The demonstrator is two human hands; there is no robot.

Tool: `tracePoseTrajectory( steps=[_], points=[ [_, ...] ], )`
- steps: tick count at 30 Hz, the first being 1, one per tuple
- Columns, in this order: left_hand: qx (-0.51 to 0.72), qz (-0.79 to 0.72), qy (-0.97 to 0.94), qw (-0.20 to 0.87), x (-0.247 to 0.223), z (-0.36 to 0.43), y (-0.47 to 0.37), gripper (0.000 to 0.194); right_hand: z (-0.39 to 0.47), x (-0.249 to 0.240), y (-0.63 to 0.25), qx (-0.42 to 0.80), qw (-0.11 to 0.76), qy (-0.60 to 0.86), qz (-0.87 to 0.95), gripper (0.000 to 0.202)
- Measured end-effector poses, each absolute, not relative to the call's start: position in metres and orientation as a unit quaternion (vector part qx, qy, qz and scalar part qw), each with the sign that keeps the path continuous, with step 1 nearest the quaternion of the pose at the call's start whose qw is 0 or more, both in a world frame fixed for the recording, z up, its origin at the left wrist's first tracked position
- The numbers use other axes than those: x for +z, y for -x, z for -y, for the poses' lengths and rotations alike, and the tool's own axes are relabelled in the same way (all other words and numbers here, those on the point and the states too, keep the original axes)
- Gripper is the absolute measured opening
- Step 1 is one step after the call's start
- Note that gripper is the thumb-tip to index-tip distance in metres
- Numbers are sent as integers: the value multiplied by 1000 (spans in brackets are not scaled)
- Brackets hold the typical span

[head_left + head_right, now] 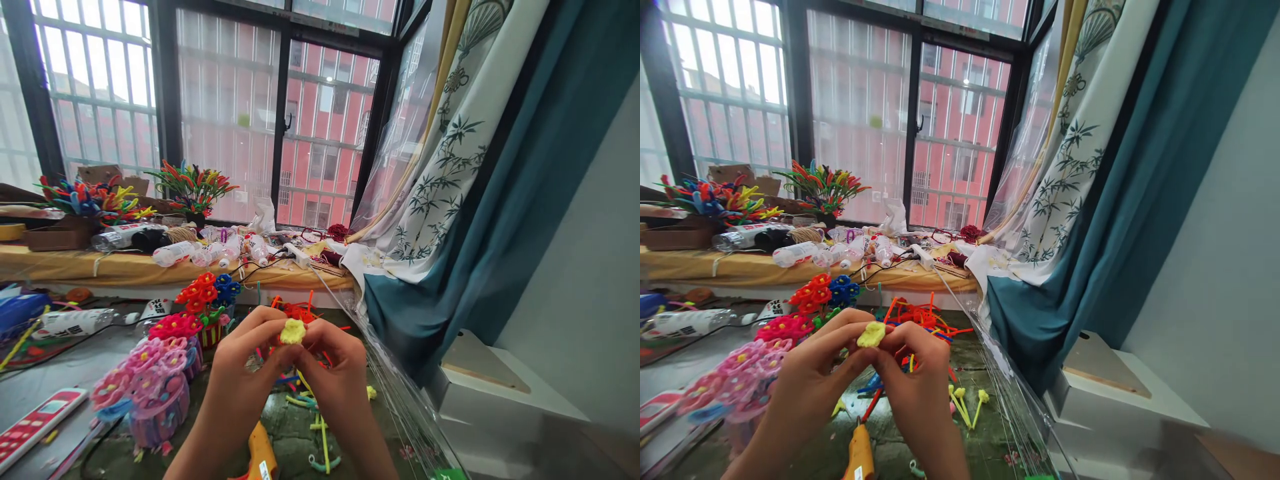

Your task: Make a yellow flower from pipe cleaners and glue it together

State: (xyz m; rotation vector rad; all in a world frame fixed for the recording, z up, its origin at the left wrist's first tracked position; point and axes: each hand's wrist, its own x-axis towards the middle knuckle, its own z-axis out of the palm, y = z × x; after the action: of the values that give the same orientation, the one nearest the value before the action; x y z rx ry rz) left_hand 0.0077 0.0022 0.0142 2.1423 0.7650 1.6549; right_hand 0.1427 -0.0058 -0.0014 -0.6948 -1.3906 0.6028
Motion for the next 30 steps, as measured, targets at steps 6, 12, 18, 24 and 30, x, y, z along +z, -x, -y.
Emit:
tracePoseTrajectory(
  steps=[6, 12, 18, 24, 30],
  points=[
    [593, -307, -739, 93, 16, 3, -13, 10, 9, 5, -146, 286, 620, 321, 657, 12],
    [610, -350, -708, 61, 15, 3, -11, 15, 14, 12, -153, 391, 628, 342, 579, 30],
    [589, -346, -723, 103, 16, 3, -10, 23, 17, 16, -153, 519, 593, 281, 547, 34],
    [586, -333, -732, 98, 15, 2, -9, 19, 14, 13, -153, 595, 582, 249, 496, 30],
    [597, -321, -732, 71, 8, 3, -13, 20, 15, 14, -153, 611, 583, 233, 483, 27]
  ],
)
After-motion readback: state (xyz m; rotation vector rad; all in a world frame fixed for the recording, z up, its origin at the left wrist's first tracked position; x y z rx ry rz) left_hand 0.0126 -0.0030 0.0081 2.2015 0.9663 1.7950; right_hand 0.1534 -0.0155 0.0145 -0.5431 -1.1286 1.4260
